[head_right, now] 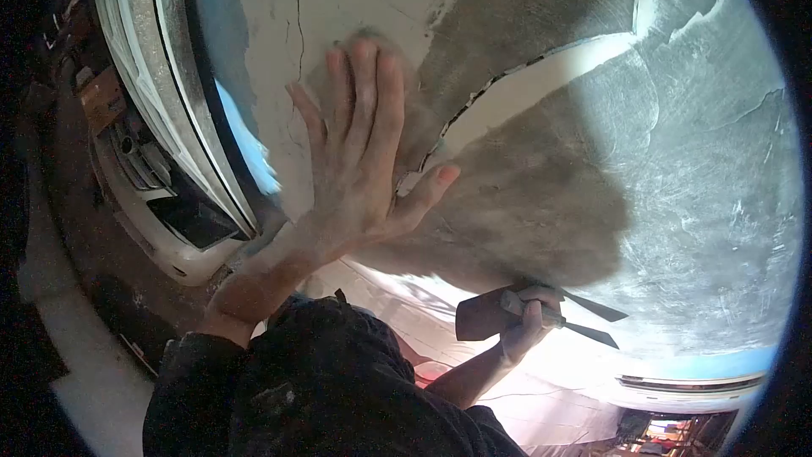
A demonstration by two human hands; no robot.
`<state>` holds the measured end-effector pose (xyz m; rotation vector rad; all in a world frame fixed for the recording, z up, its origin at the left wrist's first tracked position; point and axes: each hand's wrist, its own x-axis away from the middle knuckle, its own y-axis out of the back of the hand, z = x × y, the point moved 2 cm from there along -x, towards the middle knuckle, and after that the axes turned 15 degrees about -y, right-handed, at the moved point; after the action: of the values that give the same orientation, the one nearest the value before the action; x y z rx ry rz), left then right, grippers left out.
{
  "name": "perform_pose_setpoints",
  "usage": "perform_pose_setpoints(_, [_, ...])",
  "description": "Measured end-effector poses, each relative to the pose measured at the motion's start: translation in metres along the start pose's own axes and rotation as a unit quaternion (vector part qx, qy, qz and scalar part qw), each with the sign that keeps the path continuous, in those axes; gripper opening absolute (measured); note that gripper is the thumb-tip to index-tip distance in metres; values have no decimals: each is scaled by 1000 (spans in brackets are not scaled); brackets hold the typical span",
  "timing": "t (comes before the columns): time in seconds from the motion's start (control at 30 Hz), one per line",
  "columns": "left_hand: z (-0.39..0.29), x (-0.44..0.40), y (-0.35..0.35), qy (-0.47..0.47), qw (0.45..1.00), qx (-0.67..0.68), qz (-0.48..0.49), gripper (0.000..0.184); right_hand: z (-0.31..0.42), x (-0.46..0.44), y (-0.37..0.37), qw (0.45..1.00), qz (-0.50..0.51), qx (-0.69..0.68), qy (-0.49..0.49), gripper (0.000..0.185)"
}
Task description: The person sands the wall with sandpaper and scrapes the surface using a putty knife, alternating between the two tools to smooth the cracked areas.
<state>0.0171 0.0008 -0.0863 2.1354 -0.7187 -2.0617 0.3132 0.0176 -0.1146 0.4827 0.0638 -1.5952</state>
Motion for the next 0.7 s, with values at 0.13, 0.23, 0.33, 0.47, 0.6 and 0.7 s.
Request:
perform_pose_setpoints(0.13, [0,22,-6,-19,999,-32,38,94,1,0,0,1000,1,3,16,27])
perform_pose_setpoints(0.23, [-9,48,-19,-4,999,-2,36,95,0,-2,-1,1000,0,4,24,27])
perform_pose_setpoints(0.33, [-7,21,-8,-2,1000,0,20,93,5,-1,-1,1000,6,-5,10,28])
perform_pose_setpoints(0.47, [4,-2,8,-7,996,-50,72,92,-8,-2,8,1000,6,-10,12,30])
perform_pose_setpoints(0.6, [-9,47,-7,-13,989,-45,141,88,-3,1,10,999,16,-20,-23,30])
perform_pose_setpoints(0.7, [-8,48,-18,-7,997,-22,75,82,-11,1,9,997,15,-63,-47,31])
